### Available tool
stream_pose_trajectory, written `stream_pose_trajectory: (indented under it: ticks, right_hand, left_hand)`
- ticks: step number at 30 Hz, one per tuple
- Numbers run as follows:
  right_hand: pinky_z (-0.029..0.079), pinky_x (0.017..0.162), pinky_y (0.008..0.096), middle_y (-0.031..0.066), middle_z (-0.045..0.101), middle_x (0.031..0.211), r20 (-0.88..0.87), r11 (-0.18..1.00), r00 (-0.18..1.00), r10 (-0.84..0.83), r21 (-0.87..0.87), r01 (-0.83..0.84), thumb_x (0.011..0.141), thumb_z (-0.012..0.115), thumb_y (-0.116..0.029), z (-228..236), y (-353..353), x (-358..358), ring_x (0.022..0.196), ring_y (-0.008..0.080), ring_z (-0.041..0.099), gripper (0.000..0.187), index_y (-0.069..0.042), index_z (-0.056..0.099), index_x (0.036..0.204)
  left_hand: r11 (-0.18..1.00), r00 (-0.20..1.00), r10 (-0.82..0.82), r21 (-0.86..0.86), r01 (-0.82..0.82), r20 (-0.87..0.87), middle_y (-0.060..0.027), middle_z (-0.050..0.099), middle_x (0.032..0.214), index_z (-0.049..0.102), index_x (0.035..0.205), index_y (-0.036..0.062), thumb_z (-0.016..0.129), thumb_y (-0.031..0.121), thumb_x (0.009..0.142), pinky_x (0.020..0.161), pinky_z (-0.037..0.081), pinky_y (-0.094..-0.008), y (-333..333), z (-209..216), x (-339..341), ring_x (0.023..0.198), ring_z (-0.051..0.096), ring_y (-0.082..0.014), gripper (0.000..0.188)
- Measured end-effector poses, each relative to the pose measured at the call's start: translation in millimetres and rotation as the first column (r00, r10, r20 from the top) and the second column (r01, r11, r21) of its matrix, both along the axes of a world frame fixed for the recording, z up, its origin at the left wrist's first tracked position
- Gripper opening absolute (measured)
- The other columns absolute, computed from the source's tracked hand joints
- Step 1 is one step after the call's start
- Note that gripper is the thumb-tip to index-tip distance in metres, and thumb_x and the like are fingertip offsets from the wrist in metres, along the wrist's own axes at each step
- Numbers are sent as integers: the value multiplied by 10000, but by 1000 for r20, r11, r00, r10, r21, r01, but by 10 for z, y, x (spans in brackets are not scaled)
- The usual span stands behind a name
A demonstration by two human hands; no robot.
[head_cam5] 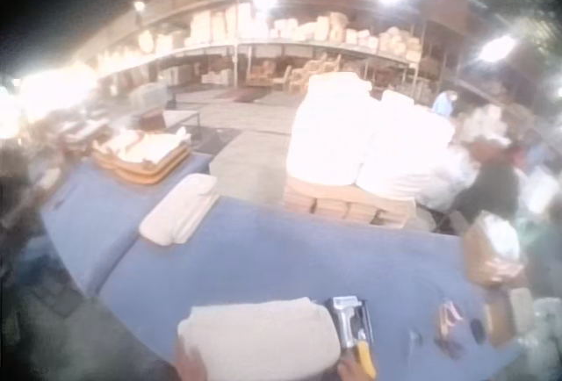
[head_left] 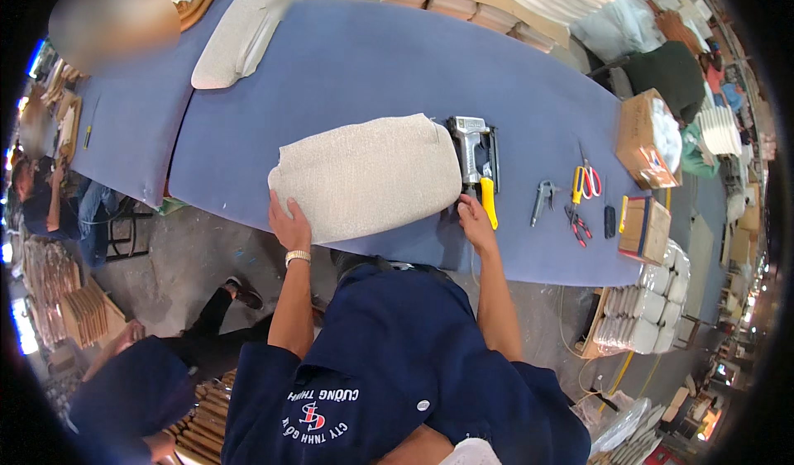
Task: The person staples fabric onto cushion foam using a pneumatic staple gun, trims excess fabric with a utility knife, and folds the edges to finish the cushion. The person repeats this process for multiple cushions on a workbench.
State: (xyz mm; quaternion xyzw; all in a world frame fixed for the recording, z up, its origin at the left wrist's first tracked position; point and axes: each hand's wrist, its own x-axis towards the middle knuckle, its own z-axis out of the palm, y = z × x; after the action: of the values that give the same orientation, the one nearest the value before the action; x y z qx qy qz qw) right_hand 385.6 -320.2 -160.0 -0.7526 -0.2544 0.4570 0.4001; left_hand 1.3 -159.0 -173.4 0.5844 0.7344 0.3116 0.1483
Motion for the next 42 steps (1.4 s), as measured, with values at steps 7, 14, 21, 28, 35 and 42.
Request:
stream_pose_trajectory:
  ticks: [7, 14, 21, 28, 35, 42]
  right_hand:
    - [421, 1114, 352, 95, 628, 1362, -207, 987, 970, -125, 72, 142, 1096, 525, -352, -386, 260, 239, 1266, 198, 579, 444, -32, 539, 1404]
    - [523, 910, 324, 111, 710, 1216, -27, 999, 999, -41, -2, 41, 1036, 628, -296, -68, 624, 714, 1047, 184, 669, 420, -16, 590, 1346]
    - [540, 877, 390, 190, 718, 1091, 476, 956, 830, 292, -180, -233, 1008, 608, -392, 731, 1236, 218, 945, 287, 698, 537, 5, 599, 1369]
    - [537, 781, 332, 121, 736, 1020, 324, 964, 912, 253, -7, -265, 1067, 530, -436, 1397, 1259, 330, 912, 159, 674, 486, -4, 753, 1085]
    - [513, 754, 344, 148, 712, 785, 224, 837, 936, -270, 535, 113, 1048, 557, -395, 933, 1763, -191, 757, 224, 674, 472, -8, 757, 867]
    - [472, 633, 355, 105, 660, 706, 237, 770, 913, -332, 628, 117, 1032, 553, -269, 839, 1773, -183, 689, 179, 625, 386, -16, 739, 808]
  left_hand:
    - [999, 1000, -1, -47, 0, -25, -214, 487, 1544, 408, 1559, 38, 498, 365, 1051, 1174, 332, -498, -35, -78, -152, 1384, 468, -415, 611]
    - [994, 993, 62, -82, -71, -103, -234, 536, 1458, 454, 1551, 108, 536, 341, 1044, 1125, 359, -515, -108, 27, -62, 1323, 468, -421, 564]
    - [915, 995, -84, -399, 55, -55, -213, 688, 1269, 583, 1435, 56, 539, 443, 1043, 1003, 487, -435, 293, 786, -308, 1138, 651, -361, 552]
    - [733, 937, -61, -622, 276, 344, -202, 726, 1194, 683, 1314, 62, 600, 607, 971, 986, 503, -431, 240, 2037, -520, 1154, 672, -387, 649]
    - [792, 666, -594, -180, 584, -452, -175, 550, 1470, 461, 1512, 49, 777, 518, 850, 1150, 359, -466, 87, 1927, 371, 1390, 477, -374, 870]
    - [454, 343, -882, -389, 802, -322, -201, 654, 1214, 493, 1364, -54, 802, 540, 795, 889, 527, -441, 739, 2038, 1517, 1048, 663, -333, 879]
